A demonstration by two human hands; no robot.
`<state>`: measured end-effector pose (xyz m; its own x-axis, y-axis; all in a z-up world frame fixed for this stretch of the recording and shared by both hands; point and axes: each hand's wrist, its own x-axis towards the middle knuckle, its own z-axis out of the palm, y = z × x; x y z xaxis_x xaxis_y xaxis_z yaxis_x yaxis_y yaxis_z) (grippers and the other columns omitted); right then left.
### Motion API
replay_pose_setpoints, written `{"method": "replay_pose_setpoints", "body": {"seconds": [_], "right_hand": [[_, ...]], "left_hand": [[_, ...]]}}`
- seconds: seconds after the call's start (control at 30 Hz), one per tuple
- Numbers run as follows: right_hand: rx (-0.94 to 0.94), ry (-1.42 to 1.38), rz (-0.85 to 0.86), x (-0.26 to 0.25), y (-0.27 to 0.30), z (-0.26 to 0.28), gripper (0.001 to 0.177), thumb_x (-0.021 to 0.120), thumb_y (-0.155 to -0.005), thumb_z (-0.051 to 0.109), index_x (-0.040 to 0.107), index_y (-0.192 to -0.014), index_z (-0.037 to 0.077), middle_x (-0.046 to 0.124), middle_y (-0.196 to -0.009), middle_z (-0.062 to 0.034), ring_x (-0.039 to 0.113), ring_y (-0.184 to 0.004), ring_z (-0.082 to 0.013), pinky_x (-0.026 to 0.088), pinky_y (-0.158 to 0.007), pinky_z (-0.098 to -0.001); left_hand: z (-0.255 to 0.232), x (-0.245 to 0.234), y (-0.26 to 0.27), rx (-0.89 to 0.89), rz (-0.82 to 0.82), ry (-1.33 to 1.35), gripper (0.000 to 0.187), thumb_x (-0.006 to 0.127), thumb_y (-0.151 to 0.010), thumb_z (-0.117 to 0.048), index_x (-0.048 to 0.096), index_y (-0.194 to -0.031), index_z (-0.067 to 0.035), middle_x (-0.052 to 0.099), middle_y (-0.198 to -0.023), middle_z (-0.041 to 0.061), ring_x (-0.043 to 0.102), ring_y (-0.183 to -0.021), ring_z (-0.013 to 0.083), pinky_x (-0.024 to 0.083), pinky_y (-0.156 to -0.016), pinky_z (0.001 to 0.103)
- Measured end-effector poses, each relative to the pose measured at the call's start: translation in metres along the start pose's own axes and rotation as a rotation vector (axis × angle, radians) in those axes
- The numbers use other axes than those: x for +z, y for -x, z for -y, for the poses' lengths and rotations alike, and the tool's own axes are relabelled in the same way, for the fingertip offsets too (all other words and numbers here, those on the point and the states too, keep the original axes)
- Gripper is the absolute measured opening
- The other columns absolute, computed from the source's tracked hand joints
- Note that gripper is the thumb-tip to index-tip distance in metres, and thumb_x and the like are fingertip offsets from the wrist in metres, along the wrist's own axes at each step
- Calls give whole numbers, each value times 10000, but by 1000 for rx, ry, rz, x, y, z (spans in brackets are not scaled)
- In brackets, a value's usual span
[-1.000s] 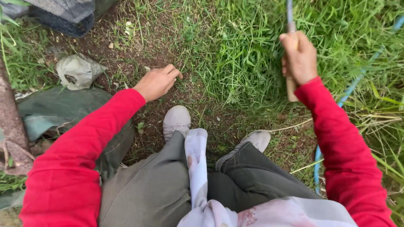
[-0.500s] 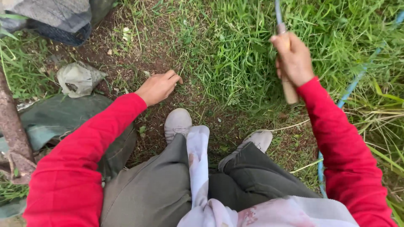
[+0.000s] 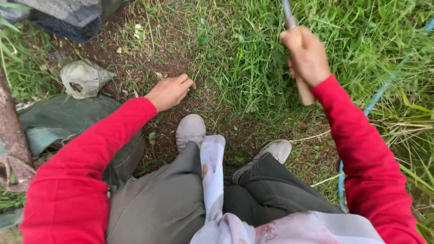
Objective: Using a hand scythe to clear grass and weeds from the ground.
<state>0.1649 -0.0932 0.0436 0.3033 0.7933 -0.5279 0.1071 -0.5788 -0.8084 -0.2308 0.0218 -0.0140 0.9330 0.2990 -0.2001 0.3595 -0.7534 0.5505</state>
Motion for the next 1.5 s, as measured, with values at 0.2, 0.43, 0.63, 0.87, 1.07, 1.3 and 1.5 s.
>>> {"method": "replay_pose_setpoints", "body": {"seconds": [0.2, 0.43, 0.63, 0.87, 1.07, 1.3, 1.5], "right_hand": [[-284, -216, -63, 11, -1, 13, 277, 544, -1164, 350, 478, -1163, 82, 518, -672, 1, 500, -464, -93, 439, -390, -262], [56, 101, -29, 16, -3, -21, 266, 591, -1069, 373, 582, -1182, 132, 543, -653, 24, 482, -436, -52, 443, -368, -241], [-339, -161, -66, 6, 20, 19, 289, 561, -1179, 335, 492, -1198, 54, 517, -757, 24, 497, -513, -79, 434, -428, -253], [-101, 248, -120, 14, -36, -56, 284, 581, -1108, 352, 506, -1217, 100, 608, -750, 52, 547, -480, -32, 515, -395, -227], [-161, 65, -58, -12, 11, 22, 299, 573, -1166, 352, 543, -1189, 56, 526, -698, 0, 509, -504, -89, 419, -432, -276], [-69, -25, -117, 25, -27, -53, 317, 569, -1078, 352, 503, -1270, 108, 565, -721, 66, 513, -467, -73, 466, -373, -268], [-24, 226, -81, 24, 10, -89, 345, 563, -1080, 375, 539, -1209, 56, 601, -737, -40, 554, -504, -121, 477, -437, -310]], "left_hand": [[2, 5, -5, -14, 38, -19, 240, 617, -944, -84, 592, -1181, -115, 565, -1050, 130, 664, -853, 364, 542, -762, 494], [2, 9, -9, 40, 14, -23, 232, 606, -938, -86, 593, -1169, -107, 572, -1041, 123, 670, -868, 369, 548, -769, 492], [3, 6, 0, -23, 62, -54, 238, 611, -944, -88, 601, -1181, -110, 567, -1023, 124, 668, -869, 343, 549, -781, 475], [0, 7, -2, 55, 19, -59, 226, 622, -937, -79, 597, -1161, -108, 553, -1006, 109, 680, -889, 325, 554, -786, 470], [6, 5, 0, 1, 87, 45, 227, 651, -938, -177, 629, -1145, -86, 698, -956, 119, 698, -899, 347, 555, -781, 485], [2, 10, -5, -44, 165, -121, 421, 524, -1051, -455, 701, -901, -104, 684, -717, 143, 696, -718, 372, 560, -717, 513], [-1, 10, 3, -77, 160, -131, 374, 498, -1083, -403, 638, -955, -80, 674, -704, 164, 685, -718, 381, 551, -704, 516]]}}
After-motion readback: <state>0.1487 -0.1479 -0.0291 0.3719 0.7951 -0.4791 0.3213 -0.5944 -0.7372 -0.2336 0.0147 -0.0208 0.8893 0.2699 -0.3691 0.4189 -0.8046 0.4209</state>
